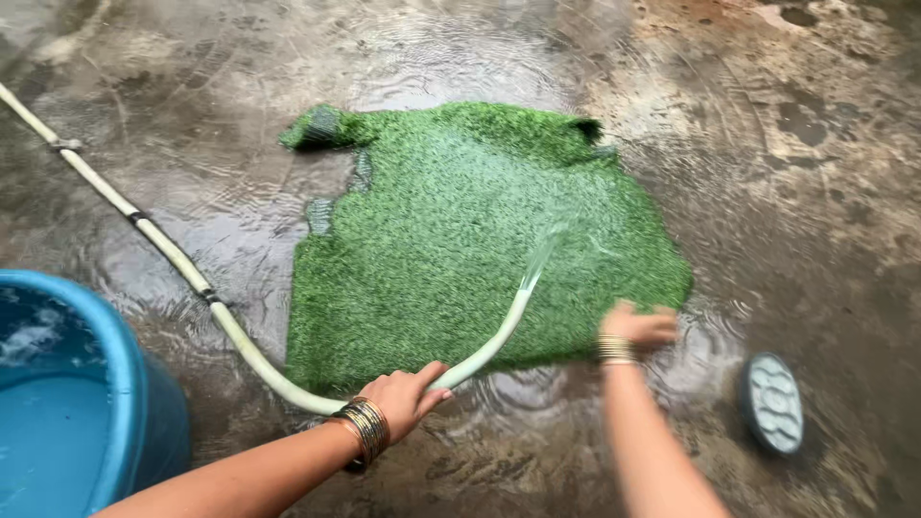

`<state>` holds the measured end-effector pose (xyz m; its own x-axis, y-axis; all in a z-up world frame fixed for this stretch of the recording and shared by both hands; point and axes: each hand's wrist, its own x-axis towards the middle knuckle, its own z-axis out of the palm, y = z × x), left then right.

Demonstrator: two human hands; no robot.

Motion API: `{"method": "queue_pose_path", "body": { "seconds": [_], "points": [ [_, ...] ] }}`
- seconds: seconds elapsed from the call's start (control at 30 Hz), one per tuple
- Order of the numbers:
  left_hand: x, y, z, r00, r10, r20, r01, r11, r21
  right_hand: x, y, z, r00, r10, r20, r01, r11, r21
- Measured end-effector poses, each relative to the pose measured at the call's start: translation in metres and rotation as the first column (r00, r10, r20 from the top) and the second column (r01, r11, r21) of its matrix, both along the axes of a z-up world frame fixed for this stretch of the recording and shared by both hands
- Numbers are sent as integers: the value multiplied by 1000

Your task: The person washes a piece of artificial turf using a hose. They spray water over the green surface, turn the piece over to rinse the underside, and use their hands to move the turf and ensure all areas are rinsed.

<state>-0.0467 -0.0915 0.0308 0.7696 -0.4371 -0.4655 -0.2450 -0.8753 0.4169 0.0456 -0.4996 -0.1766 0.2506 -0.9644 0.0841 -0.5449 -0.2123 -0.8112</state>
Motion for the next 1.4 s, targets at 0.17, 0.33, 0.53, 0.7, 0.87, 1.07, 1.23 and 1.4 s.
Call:
{"method": "queue_pose_path", "body": {
  "seconds": [0.17, 0.33, 0.53, 0.7, 0.87, 1.07, 1.23, 1.4],
  "points": [
    [-3, 21, 5, 994, 107, 15, -106, 993, -49, -6, -117, -12, 929, 202, -311, -116, 955, 271],
    [-19, 41, -8, 982, 189, 6, -188, 981, -52, 3, -107, -3, 956, 287, -66, -294, 942, -163],
    [-38, 63, -8, 983, 178, -36, -179, 984, -8, 83, 35, 106, 739, 667, 95, -450, 593, -668],
    [-48, 72, -6, 982, 180, -62, -177, 983, 53, 118, 212, 203, 531, 829, 175, -680, 540, -497],
    [-49, 77, -33, 980, 128, -152, -114, 989, 93, 100, 364, 260, 133, 913, 385, -675, 368, -639],
    [-45, 78, -47, 952, 63, -300, -37, 995, 89, 47, 407, 260, -446, 881, 158, -786, -301, -540],
    [-48, 74, -15, 985, 71, -158, -58, 994, 89, 94, 342, 194, -240, 856, 458, -971, -201, -133],
    [-45, 81, 25, 984, 97, -147, -98, 995, 4, 118, 150, 43, 505, 850, -151, -862, 505, -40]
  ]
}}
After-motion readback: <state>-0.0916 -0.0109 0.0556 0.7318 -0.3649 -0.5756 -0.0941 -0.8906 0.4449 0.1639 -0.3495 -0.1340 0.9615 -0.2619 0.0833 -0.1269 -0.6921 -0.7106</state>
